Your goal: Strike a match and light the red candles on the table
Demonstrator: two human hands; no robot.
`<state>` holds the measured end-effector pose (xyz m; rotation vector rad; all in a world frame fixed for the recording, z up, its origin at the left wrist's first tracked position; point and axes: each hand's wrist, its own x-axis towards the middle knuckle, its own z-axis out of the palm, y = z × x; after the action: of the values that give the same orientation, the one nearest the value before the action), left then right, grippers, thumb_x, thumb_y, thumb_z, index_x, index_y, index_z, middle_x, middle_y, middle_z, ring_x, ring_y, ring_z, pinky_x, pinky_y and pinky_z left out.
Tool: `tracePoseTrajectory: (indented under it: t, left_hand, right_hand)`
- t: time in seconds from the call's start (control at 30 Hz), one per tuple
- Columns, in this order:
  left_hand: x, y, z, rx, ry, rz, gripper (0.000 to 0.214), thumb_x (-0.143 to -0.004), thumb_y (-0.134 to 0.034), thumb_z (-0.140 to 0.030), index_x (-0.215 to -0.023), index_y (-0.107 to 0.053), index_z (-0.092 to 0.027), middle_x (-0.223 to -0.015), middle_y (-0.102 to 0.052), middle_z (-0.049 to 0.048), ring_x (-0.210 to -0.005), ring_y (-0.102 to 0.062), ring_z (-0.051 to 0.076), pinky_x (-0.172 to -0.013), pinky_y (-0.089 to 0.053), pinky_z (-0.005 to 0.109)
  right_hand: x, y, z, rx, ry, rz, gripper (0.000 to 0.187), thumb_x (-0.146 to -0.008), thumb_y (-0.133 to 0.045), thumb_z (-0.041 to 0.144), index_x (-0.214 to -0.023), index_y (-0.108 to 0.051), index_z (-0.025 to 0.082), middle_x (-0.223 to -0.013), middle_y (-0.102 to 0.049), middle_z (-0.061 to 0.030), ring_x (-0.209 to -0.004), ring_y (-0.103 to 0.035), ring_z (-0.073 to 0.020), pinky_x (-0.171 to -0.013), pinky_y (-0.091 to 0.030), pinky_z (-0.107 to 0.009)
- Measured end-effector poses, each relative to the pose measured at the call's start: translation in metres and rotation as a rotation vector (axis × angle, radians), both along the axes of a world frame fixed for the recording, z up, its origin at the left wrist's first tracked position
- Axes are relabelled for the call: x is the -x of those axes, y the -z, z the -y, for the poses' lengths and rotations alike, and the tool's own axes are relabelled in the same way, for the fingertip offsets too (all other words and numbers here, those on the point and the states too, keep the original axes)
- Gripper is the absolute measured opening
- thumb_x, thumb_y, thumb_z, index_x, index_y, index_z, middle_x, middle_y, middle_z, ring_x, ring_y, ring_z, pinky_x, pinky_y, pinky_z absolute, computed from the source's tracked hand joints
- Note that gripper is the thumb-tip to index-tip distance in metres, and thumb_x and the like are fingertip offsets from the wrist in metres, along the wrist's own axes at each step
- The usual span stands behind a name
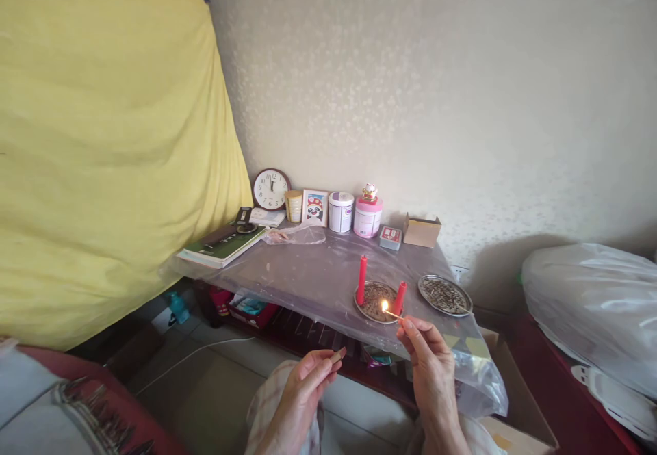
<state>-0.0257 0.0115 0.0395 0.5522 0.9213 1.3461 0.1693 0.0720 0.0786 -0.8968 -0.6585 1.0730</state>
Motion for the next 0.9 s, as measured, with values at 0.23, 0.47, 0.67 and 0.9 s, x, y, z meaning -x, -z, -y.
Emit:
tracePoseTrajectory:
  t: [0.23,0.47,0.67,0.9]
  left_hand:
    - [0.003,0.007,-0.001,-0.013,0.01,0.003,0.022,-0.076,-0.074,-0.036,-0.092,-0.073,-0.021,-0.109,-0.073,0.0117,-0.112,-0.058,0.032,-0.105,-0.038,0.046]
    - [0.005,0.01,-0.001,-0.008,-0.003,0.013,0.026,-0.075,-0.075,-0.038,-0.093,-0.074,-0.019,-0.107,-0.074,0.0113,-0.112,-0.059,0.032,-0.104,-0.04,0.044]
    - [0.008,0.009,0.002,0.0,0.003,0.045,0.022,-0.077,-0.075,-0.034,-0.093,-0.074,-0.019,-0.104,-0.076,0.0102,-0.107,-0.063,0.027,-0.097,-0.044,0.039]
    - [0.022,0.035,-0.001,0.004,0.117,0.275,0.028,-0.079,-0.074,-0.032,-0.104,-0.072,-0.02,-0.122,-0.074,0.0128,-0.099,-0.068,0.021,-0.089,-0.047,0.036]
  right_hand:
    - [0.004,-0.011,-0.002,0.017,-0.029,-0.041,0.035,-0.047,-0.097,0.037,-0.069,-0.074,0.02,-0.071,-0.07,0.0036,-0.064,-0.061,-0.0079,-0.064,-0.054,-0.015]
    - [0.007,-0.015,-0.007,-0.013,-0.034,0.018,0.033,-0.052,-0.095,0.039,-0.07,-0.073,0.02,-0.07,-0.069,0.0041,-0.064,-0.06,-0.0086,-0.066,-0.052,-0.018]
    - [0.008,-0.018,-0.013,-0.045,-0.035,0.054,0.033,-0.055,-0.094,0.04,-0.072,-0.072,0.021,-0.069,-0.068,0.0052,-0.064,-0.059,-0.0085,-0.067,-0.049,-0.018]
    - [0.012,-0.03,-0.019,-0.052,-0.038,0.052,0.035,-0.052,-0.095,0.041,-0.071,-0.072,0.022,-0.066,-0.068,0.0054,-0.063,-0.06,-0.0093,-0.067,-0.048,-0.02]
